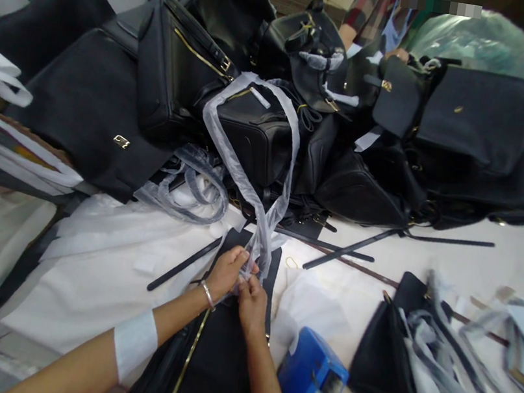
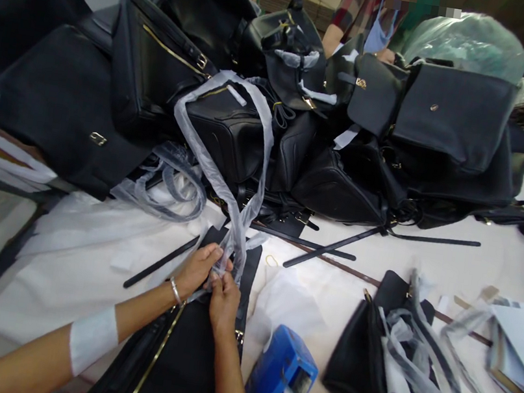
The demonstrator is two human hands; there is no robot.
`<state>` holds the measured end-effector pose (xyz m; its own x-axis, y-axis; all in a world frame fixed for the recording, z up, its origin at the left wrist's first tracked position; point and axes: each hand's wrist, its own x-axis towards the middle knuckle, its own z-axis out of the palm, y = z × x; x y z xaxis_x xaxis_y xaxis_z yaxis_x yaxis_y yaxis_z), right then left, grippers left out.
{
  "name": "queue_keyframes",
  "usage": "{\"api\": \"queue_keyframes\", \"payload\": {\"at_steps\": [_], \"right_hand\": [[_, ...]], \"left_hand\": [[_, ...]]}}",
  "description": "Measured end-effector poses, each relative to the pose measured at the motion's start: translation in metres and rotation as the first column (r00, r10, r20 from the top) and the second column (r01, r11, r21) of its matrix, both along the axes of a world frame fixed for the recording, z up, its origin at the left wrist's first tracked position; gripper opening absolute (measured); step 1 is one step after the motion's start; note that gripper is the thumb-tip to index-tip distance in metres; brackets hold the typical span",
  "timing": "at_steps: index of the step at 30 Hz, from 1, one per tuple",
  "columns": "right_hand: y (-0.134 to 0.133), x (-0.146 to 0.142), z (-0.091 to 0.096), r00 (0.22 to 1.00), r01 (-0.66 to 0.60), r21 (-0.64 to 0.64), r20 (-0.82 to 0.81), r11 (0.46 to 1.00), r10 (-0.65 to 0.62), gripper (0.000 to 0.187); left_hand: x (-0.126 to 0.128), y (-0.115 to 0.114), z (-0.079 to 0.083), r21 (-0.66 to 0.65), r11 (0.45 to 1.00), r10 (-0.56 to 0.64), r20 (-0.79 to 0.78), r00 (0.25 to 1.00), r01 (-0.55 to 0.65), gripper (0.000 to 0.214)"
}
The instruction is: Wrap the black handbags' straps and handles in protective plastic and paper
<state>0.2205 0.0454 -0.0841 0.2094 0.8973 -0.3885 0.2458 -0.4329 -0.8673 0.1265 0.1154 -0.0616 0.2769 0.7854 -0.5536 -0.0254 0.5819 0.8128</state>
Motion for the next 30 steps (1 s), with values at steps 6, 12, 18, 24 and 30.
{"api": "queue_keyframes", "payload": {"at_steps": [6,12,18,24,30], "right_hand": [[0.005,-0.002,-0.001,0.999,0.028,-0.015,0.026,0.999,-0.027,0.028],[0.017,0.003,0.009,0.989,-0.093,0.05,0.118,0.994,0.087,0.024],[0.018,0.008,0.007,0.868,-0.245,0.0,0.446,0.97,0.219,0.017],[0.008,0.001,0.002,0.712,-0.384,-0.165,0.573,0.909,0.405,0.008],[0.001,0.0,0.006,0.666,-0.395,-0.208,0.607,0.895,0.435,0.008]], "left_hand": [[-0.005,-0.009,-0.005,0.03,1.0,0.001,-0.051,0.999,0.001,0.022],[-0.012,0.008,-0.003,0.052,0.998,0.032,-0.055,0.998,-0.029,0.021],[-0.017,0.013,-0.003,0.06,0.997,0.049,0.0,0.999,-0.049,0.022],[-0.019,0.007,-0.013,0.074,0.996,0.044,0.011,0.999,-0.045,0.026],[-0.024,-0.006,-0.021,0.128,0.992,-0.006,-0.077,0.997,0.016,0.017]]}}
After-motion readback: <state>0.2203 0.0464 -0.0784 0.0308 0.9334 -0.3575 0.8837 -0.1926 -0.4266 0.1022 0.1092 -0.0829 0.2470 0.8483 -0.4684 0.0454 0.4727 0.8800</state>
